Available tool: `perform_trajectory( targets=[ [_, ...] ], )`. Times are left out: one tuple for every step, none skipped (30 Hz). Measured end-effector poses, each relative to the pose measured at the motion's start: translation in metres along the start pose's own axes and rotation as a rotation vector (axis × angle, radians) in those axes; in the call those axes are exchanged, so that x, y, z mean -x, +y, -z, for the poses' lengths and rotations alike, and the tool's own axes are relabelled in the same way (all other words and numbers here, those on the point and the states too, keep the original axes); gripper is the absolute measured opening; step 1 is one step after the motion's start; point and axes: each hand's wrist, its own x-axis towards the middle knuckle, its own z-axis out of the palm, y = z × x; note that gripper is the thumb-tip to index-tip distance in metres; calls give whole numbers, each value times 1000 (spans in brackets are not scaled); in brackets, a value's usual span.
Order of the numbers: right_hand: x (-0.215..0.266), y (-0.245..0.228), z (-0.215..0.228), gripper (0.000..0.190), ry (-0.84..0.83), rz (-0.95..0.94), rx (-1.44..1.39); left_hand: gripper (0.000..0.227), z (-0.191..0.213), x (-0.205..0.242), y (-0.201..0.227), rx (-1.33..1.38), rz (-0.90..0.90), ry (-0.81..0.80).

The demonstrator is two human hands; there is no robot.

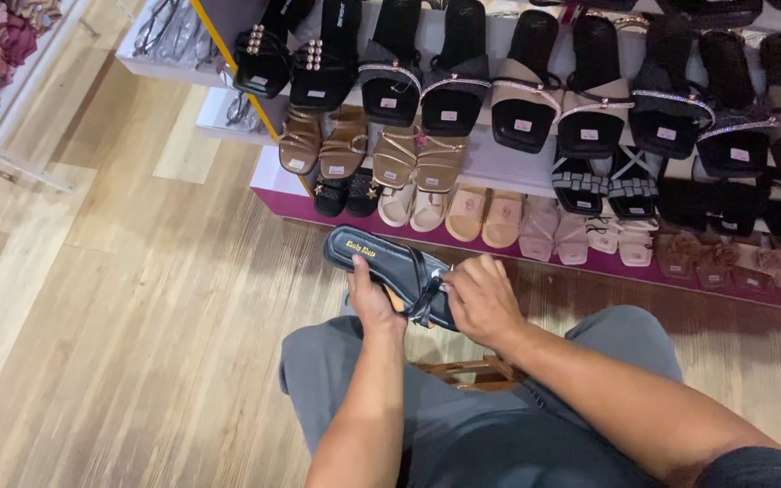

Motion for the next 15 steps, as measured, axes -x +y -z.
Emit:
perform_trajectory(
  targets=[
    [-1, -4, 2, 7, 4, 1, 0, 25, 2, -1, 0, 0, -2, -3],
    [-3, -7, 5, 8, -5, -16, -38, 25, 3, -1, -1, 0, -9, -4],
    [-4, -11, 8, 8, -14, -33, -76, 25, 4, -1, -2, 0, -15, -5],
    [-3, -13, 9, 8, -10, -33, -75, 25, 10, -8, -9, -1, -16, -9],
    [-3, -15, 10, 6, -15, -2, -101, 26, 17, -15, -16, 31, -20, -8],
    [0, -19, 11, 6, -22, 24, -128, 26, 25, -20, -22, 60, -20, -4],
    [2, -14, 8, 6, -19, 18, -127, 26, 17, -15, -16, 54, -17, -7],
    [6, -8, 6, 7, -24, 36, -106, 28, 11, -9, -10, 48, -22, -18],
    [10, -3, 5, 8, -30, 54, -85, 30, 5, -2, -4, 43, -27, -29],
    [14, 4, 3, 8, -29, 55, -85, 30, 4, -1, -5, 42, -28, -29],
    [17, 11, 2, 7, -33, 48, -41, 31, 4, 0, -5, 46, -31, -25],
    [19, 19, 1, 7, -37, 43, 5, 32, 2, 0, -5, 50, -32, -22],
    [18, 23, -2, 7, -35, 44, 6, 32, -5, 4, 1, 51, -33, -24],
    [20, 28, -2, 8, -16, -29, -12, 33, -12, 9, 4, 52, -47, -31],
    [21, 32, -3, 10, 4, -101, -29, 35, -18, 14, 7, 53, -62, -39]
  ],
)
